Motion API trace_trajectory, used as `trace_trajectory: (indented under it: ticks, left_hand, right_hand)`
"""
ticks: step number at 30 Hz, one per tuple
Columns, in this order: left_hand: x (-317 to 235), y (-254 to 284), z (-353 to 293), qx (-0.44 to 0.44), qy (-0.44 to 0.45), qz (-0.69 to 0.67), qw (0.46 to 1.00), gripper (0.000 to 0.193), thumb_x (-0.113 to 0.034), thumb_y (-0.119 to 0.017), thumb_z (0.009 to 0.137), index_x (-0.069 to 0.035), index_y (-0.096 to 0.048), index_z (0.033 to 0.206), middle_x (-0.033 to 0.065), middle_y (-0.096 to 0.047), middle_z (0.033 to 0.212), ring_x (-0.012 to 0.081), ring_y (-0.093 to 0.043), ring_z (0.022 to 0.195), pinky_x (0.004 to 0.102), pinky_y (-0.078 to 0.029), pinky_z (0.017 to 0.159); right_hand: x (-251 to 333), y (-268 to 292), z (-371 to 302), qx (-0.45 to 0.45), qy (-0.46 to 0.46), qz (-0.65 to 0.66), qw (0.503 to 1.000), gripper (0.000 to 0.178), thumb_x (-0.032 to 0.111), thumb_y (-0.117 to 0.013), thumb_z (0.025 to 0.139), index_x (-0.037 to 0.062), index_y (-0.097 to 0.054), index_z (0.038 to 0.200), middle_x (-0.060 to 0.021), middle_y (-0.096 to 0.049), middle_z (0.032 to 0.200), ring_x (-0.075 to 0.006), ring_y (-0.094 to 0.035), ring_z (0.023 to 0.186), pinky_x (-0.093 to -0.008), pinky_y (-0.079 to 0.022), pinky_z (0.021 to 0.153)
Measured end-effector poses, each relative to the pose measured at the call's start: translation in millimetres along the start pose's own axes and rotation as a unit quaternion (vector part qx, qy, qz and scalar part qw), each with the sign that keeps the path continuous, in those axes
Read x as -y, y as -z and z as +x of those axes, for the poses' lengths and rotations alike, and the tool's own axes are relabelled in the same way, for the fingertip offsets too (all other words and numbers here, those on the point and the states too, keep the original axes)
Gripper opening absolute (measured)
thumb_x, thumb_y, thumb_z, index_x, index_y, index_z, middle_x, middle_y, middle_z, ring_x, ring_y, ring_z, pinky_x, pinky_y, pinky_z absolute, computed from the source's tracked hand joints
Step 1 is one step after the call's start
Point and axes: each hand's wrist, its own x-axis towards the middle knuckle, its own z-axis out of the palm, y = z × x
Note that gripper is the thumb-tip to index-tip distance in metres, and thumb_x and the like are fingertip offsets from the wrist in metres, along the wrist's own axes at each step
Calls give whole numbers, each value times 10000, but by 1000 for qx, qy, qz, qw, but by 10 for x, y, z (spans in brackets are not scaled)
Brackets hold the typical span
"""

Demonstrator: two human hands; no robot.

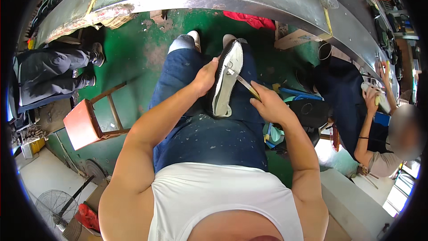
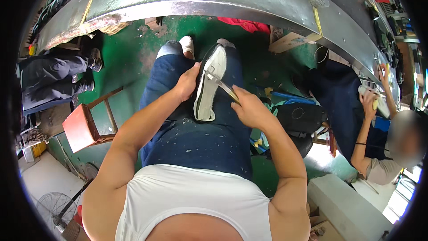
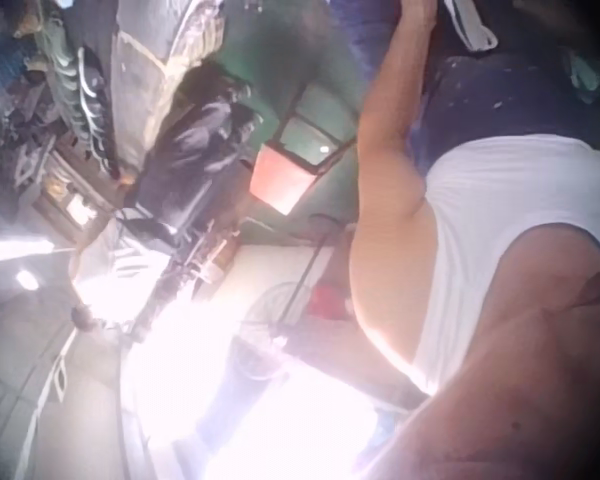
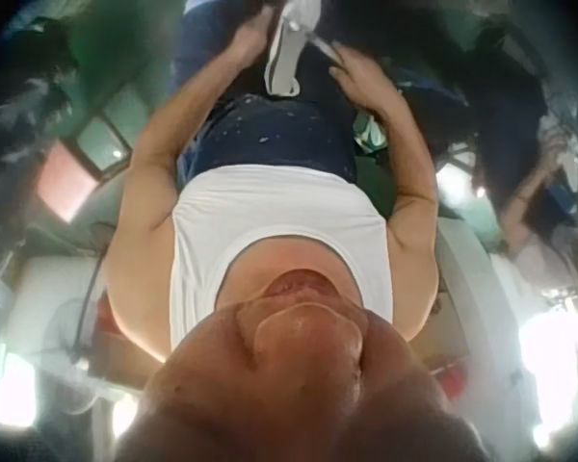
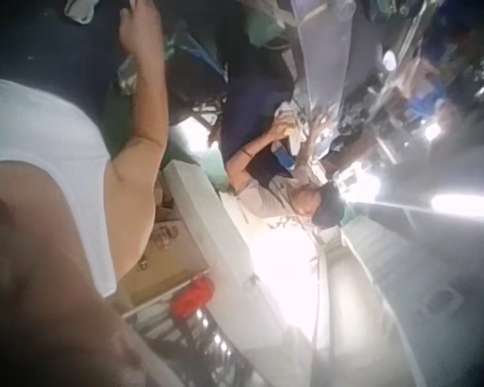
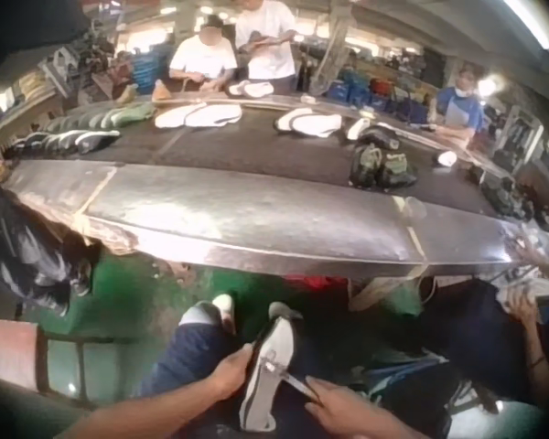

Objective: The recorder uses a hand tool to manipulate and secure components of a shoe during assembly on a factory production line.

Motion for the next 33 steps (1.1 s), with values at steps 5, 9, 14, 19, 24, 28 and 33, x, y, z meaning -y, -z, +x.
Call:
trace_trajectory:
  ticks: [5, 9, 14, 19, 24, 28, 33]
  left_hand:
    - [131, 37, -144, 0, -78, 97, 992, 581, -431, -244, 1108, -61, -359, 1542, 106, -484, 1473, 180, -453, 1333, 300, -343, 1130]
    - [139, 83, -221, 59, -81, -33, 994, 638, -488, -261, 1091, -96, -226, 1593, 120, -453, 1495, 220, -398, 1394, 343, -298, 1172]
    - [73, 119, -203, 22, -63, -57, 996, 711, -470, -462, 1050, -110, -193, 1601, 110, -483, 1464, 216, -451, 1343, 354, -358, 1130]
    - [-23, 32, -199, -25, -48, -37, 998, 650, -293, -540, 1048, -121, -234, 1595, 79, -481, 1465, 179, -484, 1297, 335, -415, 1079]
    - [48, -6, -186, -66, -99, 85, 989, 609, -254, -500, 1059, -127, -240, 1595, 109, -482, 1474, 188, -492, 1293, 328, -410, 1078]
    - [-89, 17, -241, -41, -274, 368, 888, 492, -217, -479, 1042, -173, -393, 1524, 221, -596, 1239, 364, -600, 1135, 404, -469, 1003]
    - [-261, 9, -230, -4, -232, 464, 855, 411, -213, -459, 1030, -202, -495, 1439, 235, -609, 1119, 437, -606, 1025, 485, -492, 941]
  right_hand:
    - [525, 313, 316, 127, -45, -184, 974, 479, 177, -622, 925, -141, -508, 1264, -289, -674, 1045, -448, -659, 972, -497, -518, 879]
    - [561, 229, 465, 188, -59, -192, 961, 370, 208, -608, 945, -63, -554, 1192, -262, -673, 968, -464, -645, 919, -521, -502, 809]
    - [301, -593, 339, -33, -68, 56, 996, 314, 269, -594, 961, -11, -606, 1103, -263, -678, 916, -431, -661, 843, -500, -516, 776]
    - [221, -341, 421, 92, -187, 274, 939, 268, 263, -593, 986, 9, -607, 1072, -115, -664, 819, -223, -665, 610, -354, -529, 576]
    - [58, -464, 351, 102, -206, 433, 872, 247, 243, -567, 1012, 15, -606, 1100, -38, -622, 820, -92, -535, 566, -242, -421, 469]
    - [-182, -519, 256, 118, -210, 552, 799, 297, 250, -576, 1018, -16, -600, 1148, -51, -632, 872, -88, -551, 665, -204, -404, 459]
    - [-236, -154, 169, 191, -213, 604, 744, 343, 289, -567, 1026, -30, -591, 1151, -74, -650, 928, -125, -647, 747, -200, -477, 469]
